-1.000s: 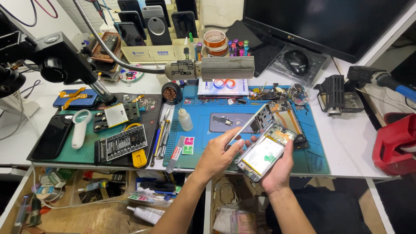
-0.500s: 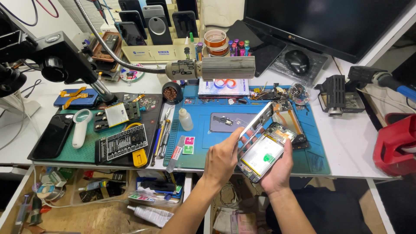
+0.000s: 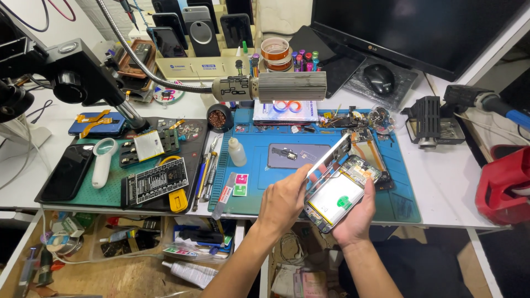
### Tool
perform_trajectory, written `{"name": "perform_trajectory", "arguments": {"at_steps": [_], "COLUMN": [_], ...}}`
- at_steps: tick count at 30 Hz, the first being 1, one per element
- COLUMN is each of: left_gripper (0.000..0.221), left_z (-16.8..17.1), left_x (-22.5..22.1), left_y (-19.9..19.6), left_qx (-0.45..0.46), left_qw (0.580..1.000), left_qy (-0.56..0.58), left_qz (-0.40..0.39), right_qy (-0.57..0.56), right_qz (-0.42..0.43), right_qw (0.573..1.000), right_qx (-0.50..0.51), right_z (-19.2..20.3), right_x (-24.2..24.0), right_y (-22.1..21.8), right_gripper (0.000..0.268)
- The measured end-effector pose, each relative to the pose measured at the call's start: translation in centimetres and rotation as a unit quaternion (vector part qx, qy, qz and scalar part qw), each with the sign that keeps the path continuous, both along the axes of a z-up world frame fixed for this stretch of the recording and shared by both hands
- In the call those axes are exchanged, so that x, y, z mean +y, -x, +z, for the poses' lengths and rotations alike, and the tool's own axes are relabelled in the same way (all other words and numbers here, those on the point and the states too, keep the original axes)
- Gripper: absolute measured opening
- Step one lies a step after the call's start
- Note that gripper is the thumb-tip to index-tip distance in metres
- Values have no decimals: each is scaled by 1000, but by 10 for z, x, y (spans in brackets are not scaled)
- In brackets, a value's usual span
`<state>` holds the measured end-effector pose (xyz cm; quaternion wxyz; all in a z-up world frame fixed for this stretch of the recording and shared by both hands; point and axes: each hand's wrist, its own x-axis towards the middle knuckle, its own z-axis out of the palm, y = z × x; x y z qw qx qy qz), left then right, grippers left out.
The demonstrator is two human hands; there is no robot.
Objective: Assembling and inspecting internal components of a mobile phone on a repair bench.
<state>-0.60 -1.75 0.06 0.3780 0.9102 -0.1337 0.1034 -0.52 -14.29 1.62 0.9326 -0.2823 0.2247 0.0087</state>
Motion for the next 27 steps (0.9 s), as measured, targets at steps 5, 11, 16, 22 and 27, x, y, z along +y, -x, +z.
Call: {"name": "perform_trajectory", "arguments": {"at_steps": [5, 11, 16, 22, 27], "left_gripper": [35, 44, 40, 42, 67], "left_z": [10, 10, -11, -23, -26], "left_x": [-2, -3, -6, -17, -18], "left_y": [1, 7, 8, 18, 22], "left_qx": [18, 11, -11, -93, -112], "left_qw": [999, 999, 998, 984, 977], "left_qy": [9, -21, -47, -147, -176], "left_qz": [-25, -45, -42, -25, -35], "right_qy": [-2, -12, 26, -41, -24], "right_qz": [28, 99, 101, 104, 105], "right_qw": [999, 988, 989, 983, 980], "right_qx": [-37, -118, -105, -143, -168], "right_z": [-54, -77, -75, -81, -91], "right_x": [-22, -34, -32, -33, -37], "right_y": [-18, -22, -19, -17, -19], "right_gripper": [82, 78, 86, 84, 75]}}
